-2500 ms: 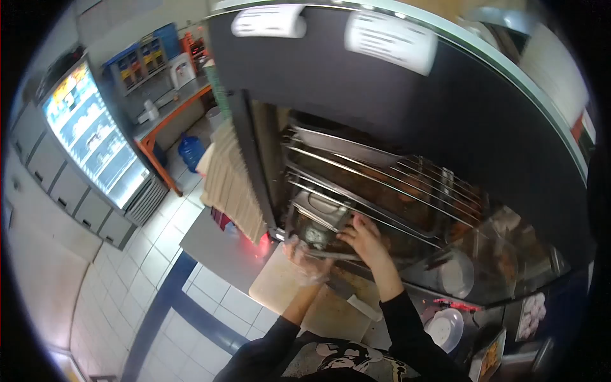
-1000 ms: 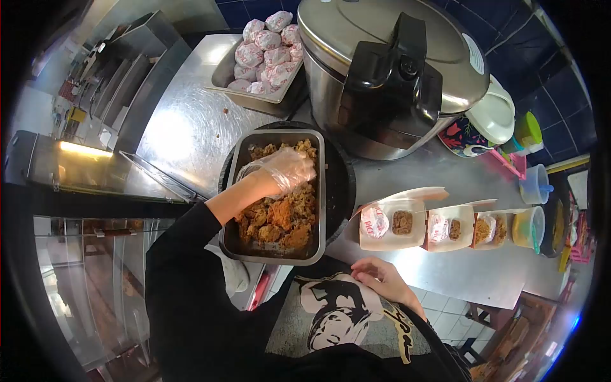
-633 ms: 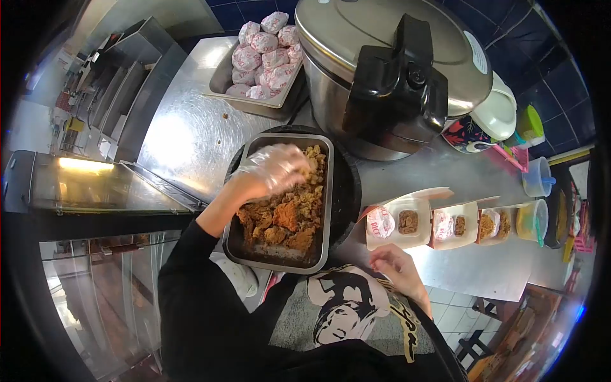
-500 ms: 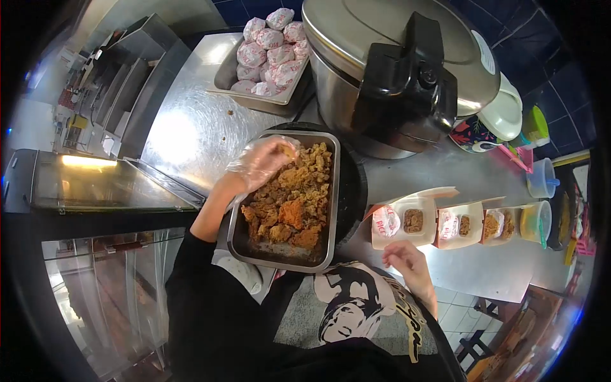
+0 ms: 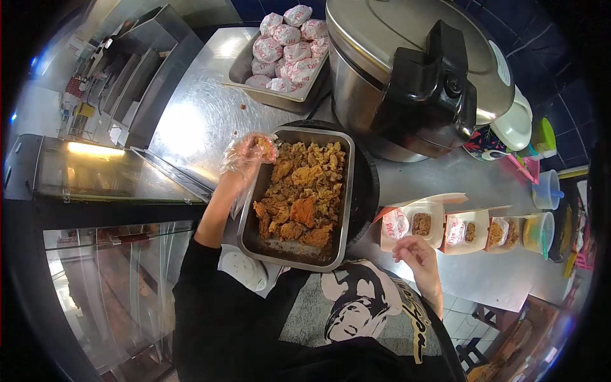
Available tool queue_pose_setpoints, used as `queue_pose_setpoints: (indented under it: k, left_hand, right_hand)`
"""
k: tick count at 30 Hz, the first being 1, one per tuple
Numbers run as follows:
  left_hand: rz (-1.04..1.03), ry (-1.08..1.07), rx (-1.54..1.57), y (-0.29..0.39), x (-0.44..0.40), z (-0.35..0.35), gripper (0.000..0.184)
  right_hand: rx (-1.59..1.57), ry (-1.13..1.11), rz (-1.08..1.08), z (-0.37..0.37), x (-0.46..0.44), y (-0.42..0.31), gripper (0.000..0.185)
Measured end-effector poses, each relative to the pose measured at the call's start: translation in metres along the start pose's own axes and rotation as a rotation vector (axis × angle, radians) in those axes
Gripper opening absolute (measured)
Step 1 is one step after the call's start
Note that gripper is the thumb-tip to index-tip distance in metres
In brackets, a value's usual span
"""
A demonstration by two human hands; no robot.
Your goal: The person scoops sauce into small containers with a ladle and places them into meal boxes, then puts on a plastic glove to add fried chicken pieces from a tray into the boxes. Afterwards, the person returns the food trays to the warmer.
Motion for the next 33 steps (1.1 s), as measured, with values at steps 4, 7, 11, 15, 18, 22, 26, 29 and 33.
queue_pose_setpoints:
  k: [4,7,11,15,18,22,26,29,33]
  left_hand:
    - [0.064,0.023,-0.024,-0.004,-0.007,-0.003,0.008]
    - [0.079,0.012,0.011,-0.001,-0.013,-0.010,0.008]
    - [0.106,-0.065,0.044,0.003,-0.025,-0.022,0.010]
    - [0.216,-0.188,0.026,0.030,-0.025,-0.047,0.013]
    - [0.256,-0.270,-0.072,0.030,-0.034,-0.059,0.017]
    - [0.004,-0.344,-0.571,0.001,-0.060,-0.065,0.015]
    - [-0.136,-0.355,-1.067,0.024,-0.065,-0.089,0.022]
    - [-0.369,-0.464,-1.422,0.039,-0.062,-0.108,0.023]
    - [-0.730,-0.634,-1.584,0.022,-0.067,-0.117,0.021]
  right_hand:
    - [-0.005,0.018,-0.004,0.001,0.002,0.001,0.014]
    - [0.013,0.040,0.019,0.003,0.007,0.003,0.013]
    - [-0.031,0.070,0.035,0.008,0.013,0.010,0.013]
    - [-0.033,0.104,0.043,0.010,0.019,0.012,0.013]
    - [-0.034,0.123,0.043,0.011,0.024,0.010,0.013]
    - [-0.031,0.157,0.056,0.016,0.034,0.013,0.015]
    - [-0.042,0.198,0.070,0.020,0.043,0.020,0.016]
    - [-0.052,0.213,0.081,0.021,0.046,0.024,0.016]
    - [-0.039,0.236,0.070,0.022,0.050,0.024,0.017]
Point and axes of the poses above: each hand's wrist, its own x-axis away from the middle knuckle, its own z-axis out of the back of the hand, y = z × x, the point moved 1 cm from there along -x, towards the middle knuckle, and after that the axes turned 12 degrees about -x, right-handed, at the moved point
